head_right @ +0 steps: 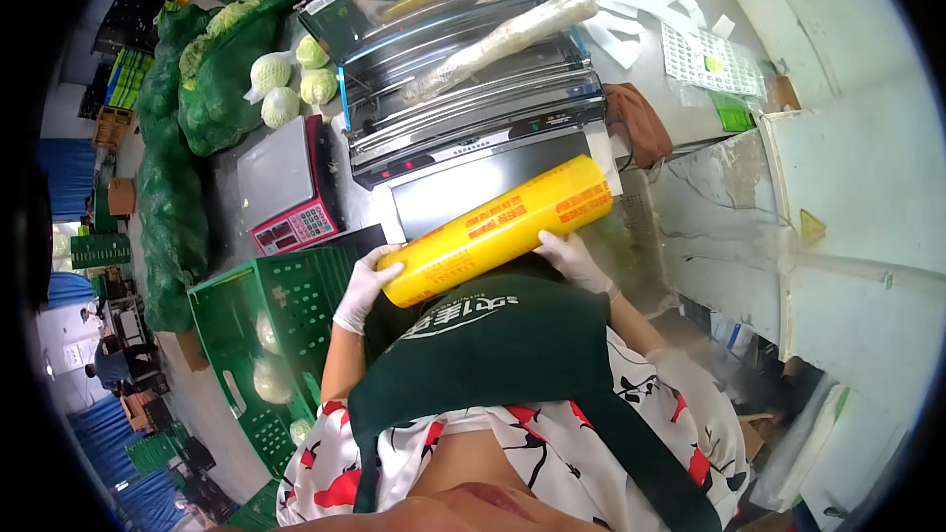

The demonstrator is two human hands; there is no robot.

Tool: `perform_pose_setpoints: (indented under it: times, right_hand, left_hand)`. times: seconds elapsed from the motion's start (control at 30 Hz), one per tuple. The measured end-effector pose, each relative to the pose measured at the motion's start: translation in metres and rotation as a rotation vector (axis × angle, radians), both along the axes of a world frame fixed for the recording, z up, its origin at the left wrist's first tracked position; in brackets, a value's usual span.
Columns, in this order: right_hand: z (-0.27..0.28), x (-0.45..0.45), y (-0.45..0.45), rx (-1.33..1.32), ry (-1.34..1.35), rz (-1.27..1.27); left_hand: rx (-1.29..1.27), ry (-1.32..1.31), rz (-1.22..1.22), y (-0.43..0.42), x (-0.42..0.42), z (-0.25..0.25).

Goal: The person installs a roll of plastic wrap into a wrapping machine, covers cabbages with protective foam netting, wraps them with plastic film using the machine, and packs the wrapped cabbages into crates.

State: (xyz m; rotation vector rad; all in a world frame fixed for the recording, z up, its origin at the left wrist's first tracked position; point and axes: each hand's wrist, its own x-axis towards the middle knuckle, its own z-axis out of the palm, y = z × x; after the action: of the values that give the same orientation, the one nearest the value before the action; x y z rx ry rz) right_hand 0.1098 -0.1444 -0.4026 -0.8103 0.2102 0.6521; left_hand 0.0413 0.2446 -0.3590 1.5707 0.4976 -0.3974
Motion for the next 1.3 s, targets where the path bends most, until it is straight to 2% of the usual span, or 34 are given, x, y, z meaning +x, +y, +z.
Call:
perform_pose_setpoints:
  times: [0.1,0.13,0.17,0.23,0.33,0.37,0.43,0.5,0.53,0.63,0.7,0.73,0.77,0.83,0.9,0.93,0.97,1.03,1.13,1.23,1.3]
  right_hand:
    - [0.033,0.011,-0.008,-0.064,-0.131,-0.100]
    - [0.050,0.020,-0.007,-0.081,-0.231,-0.173]
    - [0.072,0.031,-0.005,-0.100,-0.332,-0.247]
    - [0.102,0.057,0.001,-0.103,-0.622,-0.339]
    - [0.167,0.093,0.017,-0.244,-0.842,-0.267]
    - [0.189,0.103,0.024,-0.258,-0.897,-0.231]
    - [0.216,0.121,0.033,-0.235,-0.956,-0.048]
    - [0.235,0.133,0.036,-0.294,-0.966,0.232]
    - [0.239,0.137,0.041,-0.287,-0.956,0.364]
    - [0.228,0.136,0.066,-0.262,-0.889,0.721]
    - [0.199,0.136,0.088,-0.282,-0.849,0.950]
    - [0.180,0.136,0.099,-0.377,-0.941,1.015]
    - [0.184,0.127,0.111,-0.336,-0.845,1.081]
    - [0.158,0.129,0.132,-0.407,-0.838,1.260]
    - [0.135,0.136,0.149,-0.338,-0.675,1.352]
    - [0.127,0.139,0.155,-0.311,-0.586,1.395]
    - [0.123,0.140,0.161,-0.399,-0.685,1.431]
    - [0.116,0.143,0.172,-0.572,-0.892,1.484]
    - [0.105,0.142,0.190,-0.895,-1.134,1.692]
    - [0.090,0.149,0.186,-0.741,-1.168,1.598]
    - [0.076,0.150,0.181,-0.757,-1.212,1.565]
  left_hand:
    - [-0.035,-0.169,-0.055,-0.020,-0.004,0.008]
    - [-0.097,-0.184,-0.051,-0.030,-0.002,0.011]
    - [-0.081,-0.194,-0.068,-0.042,0.003,0.021]
    - [-0.012,-0.306,-0.168,-0.063,0.013,0.009]
    - [-0.178,-0.313,-0.214,-0.107,0.024,0.001]
    - [-0.207,-0.301,-0.306,-0.117,0.029,0.018]
    - [-0.349,-0.142,-0.465,-0.115,0.039,0.034]
    - [0.193,-0.412,-0.377,-0.107,0.039,0.072]
    - [0.181,-0.582,-0.236,-0.095,0.039,0.067]
    - [-0.183,-0.715,0.079,-0.062,0.034,0.087]
    - [-0.432,-0.683,0.133,-0.056,0.021,0.108]
    - [-0.518,-0.657,0.150,-0.052,0.013,0.102]
    - [-0.510,-0.599,0.205,-0.053,0.004,0.098]
    - [-0.299,-0.520,0.284,-0.053,-0.011,0.062]
    - [-0.300,-0.462,0.380,-0.064,-0.025,0.046]
    - [0.181,-0.461,0.344,-0.066,-0.031,0.040]
    - [0.656,-0.423,0.289,-0.068,-0.037,0.033]
    - [0.714,-0.516,0.440,-0.072,-0.041,0.024]
    - [0.749,-0.552,0.447,-0.075,-0.041,0.017]
    - [0.816,-0.547,0.393,-0.077,-0.039,0.010]
    - [0.836,-0.524,0.355,-0.078,-0.040,0.010]
